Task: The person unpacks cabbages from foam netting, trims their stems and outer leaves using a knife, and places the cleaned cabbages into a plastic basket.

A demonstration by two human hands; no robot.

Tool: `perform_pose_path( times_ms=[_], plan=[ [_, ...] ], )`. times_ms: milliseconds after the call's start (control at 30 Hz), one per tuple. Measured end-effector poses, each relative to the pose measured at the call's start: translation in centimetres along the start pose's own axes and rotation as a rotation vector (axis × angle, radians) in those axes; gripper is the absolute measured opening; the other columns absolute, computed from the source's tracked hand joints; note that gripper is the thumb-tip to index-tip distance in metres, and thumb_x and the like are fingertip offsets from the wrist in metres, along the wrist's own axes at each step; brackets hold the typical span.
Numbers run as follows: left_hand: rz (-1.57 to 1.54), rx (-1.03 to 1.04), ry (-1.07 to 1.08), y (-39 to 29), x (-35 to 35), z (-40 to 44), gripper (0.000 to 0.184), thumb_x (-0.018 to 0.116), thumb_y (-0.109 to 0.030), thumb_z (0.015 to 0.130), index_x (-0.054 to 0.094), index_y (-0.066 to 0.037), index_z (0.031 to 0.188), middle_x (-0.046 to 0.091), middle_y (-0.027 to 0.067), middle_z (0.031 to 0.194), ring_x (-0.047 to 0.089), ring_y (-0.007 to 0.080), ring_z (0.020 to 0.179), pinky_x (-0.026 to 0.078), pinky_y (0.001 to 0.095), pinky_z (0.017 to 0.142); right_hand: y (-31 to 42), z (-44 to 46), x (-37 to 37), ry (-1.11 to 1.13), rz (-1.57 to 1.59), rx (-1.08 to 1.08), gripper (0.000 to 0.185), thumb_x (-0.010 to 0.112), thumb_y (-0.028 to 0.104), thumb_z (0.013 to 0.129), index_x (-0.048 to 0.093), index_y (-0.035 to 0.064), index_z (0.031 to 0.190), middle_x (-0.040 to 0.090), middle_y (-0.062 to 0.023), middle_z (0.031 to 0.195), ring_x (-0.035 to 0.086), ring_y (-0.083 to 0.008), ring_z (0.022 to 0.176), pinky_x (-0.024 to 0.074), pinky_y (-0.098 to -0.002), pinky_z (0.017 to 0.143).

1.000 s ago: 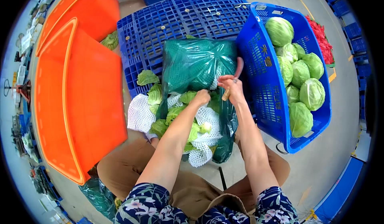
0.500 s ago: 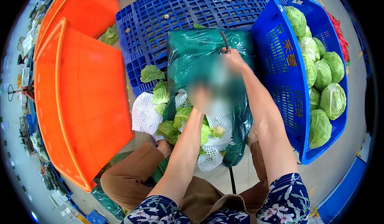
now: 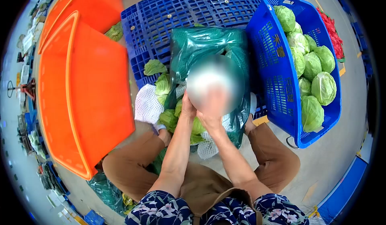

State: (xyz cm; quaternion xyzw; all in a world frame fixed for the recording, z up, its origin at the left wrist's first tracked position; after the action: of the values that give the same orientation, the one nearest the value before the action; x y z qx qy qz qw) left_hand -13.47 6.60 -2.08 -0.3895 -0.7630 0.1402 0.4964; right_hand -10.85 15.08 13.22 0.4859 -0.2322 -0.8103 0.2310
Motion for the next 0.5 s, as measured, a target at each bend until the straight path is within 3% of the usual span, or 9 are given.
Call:
perform_pose_path(
  times_ms=[33, 67, 167, 200, 333, 433, 500],
  plan=[
    [0.045, -0.003, -0.007, -1.1, 0.4, -1.9, 0.054, 0.044, -0.049, 0.093, 0.048, -0.007, 0.127, 0.055, 0.0071, 0.123, 0.052, 0.021, 0.111, 0.044, 0.0358, 0.094, 1.6, -0.9, -1.1, -0.003, -0.008, 0.017, 0.049, 0.063, 0.01, 0.074, 0.051, -0.004, 0.12, 0.051, -0.0237, 0.121, 0.046, -0.0412, 0.115, 0.0343, -0.0499, 0.098],
    [-0.183, -0.128, 0.031, 1.6, -2.6, -1.3, 0.048, 0.049, -0.043, 0.092, 0.051, -0.006, 0.124, 0.058, 0.0063, 0.116, 0.055, 0.0189, 0.106, 0.046, 0.034, 0.09, 3.1, -1.9, -2.1, -0.005, -0.016, 0.034, 0.049, 0.063, 0.01, 0.074, 0.052, -0.0041, 0.12, 0.051, -0.0237, 0.121, 0.045, -0.042, 0.115, 0.0341, -0.0505, 0.098],
    [0.027, -0.022, 0.025, -0.7, -3.7, -5.5, 0.045, 0.05, -0.037, 0.092, 0.052, -0.004, 0.122, 0.06, 0.0055, 0.112, 0.057, 0.0165, 0.101, 0.048, 0.0322, 0.085, 4.2, -4.5, -3.0, -0.035, 0.146, 0.113, 0.04, 0.062, 0.009, 0.078, 0.054, -0.0031, 0.115, 0.053, -0.0199, 0.117, 0.048, -0.0379, 0.109, 0.0367, -0.0471, 0.094],
    [-0.028, -0.016, 0.052, -1.2, -3.4, -6.3, 0.041, 0.052, -0.029, 0.092, 0.052, -0.002, 0.123, 0.06, 0.0055, 0.11, 0.058, 0.0142, 0.095, 0.048, 0.029, 0.081, 3.3, -5.6, -2.4, -0.029, 0.25, 0.148, 0.037, 0.061, 0.009, 0.079, 0.055, -0.0026, 0.113, 0.053, -0.0187, 0.115, 0.049, -0.036, 0.108, 0.0374, -0.0461, 0.093],
    [0.114, 0.035, -0.154, 0.6, -9.0, -7.5, 0.035, 0.056, -0.015, 0.091, 0.053, -0.001, 0.123, 0.062, 0.0046, 0.103, 0.059, 0.0106, 0.085, 0.048, 0.0233, 0.073, -3.1, -10.6, 1.2, 0.111, 0.346, 0.351, 0.029, 0.059, 0.013, 0.085, 0.055, -0.0014, 0.11, 0.058, -0.0156, 0.102, 0.055, -0.0271, 0.094, 0.0446, -0.0399, 0.081],
    [0.289, -0.023, -0.349, 2.0, -12.0, -8.4, 0.031, 0.059, -0.017, 0.089, 0.058, -0.001, 0.116, 0.063, 0.0031, 0.095, 0.059, 0.0101, 0.079, 0.048, 0.0234, 0.067, -5.2, -11.5, 2.6, 0.181, 0.411, 0.524, 0.023, 0.059, 0.014, 0.087, 0.056, -0.0006, 0.105, 0.059, -0.0118, 0.092, 0.057, -0.0214, 0.082, 0.0474, -0.034, 0.071],
    [0.257, -0.044, -0.45, 2.8, -13.5, -8.0, 0.02, 0.062, -0.018, 0.088, 0.064, -0.001, 0.099, 0.063, 0.0015, 0.079, 0.057, 0.0097, 0.065, 0.045, 0.0251, 0.056, -5.5, -11.6, 2.7, 0.174, 0.385, 0.499, 0.021, 0.058, 0.015, 0.088, 0.056, 0.0003, 0.103, 0.059, -0.0096, 0.088, 0.056, -0.0189, 0.077, 0.0478, -0.0313, 0.067]
  ],
)
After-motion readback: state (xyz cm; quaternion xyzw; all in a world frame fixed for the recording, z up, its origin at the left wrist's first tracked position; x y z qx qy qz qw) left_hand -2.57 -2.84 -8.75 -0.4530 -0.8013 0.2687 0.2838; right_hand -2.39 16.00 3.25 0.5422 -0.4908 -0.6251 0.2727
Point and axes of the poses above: each hand's wrist, its own z-axis towards the middle knuckle, its own x-axis out of the palm, y = z × x, the point moved 8 cm from there along z, towards the middle knuckle
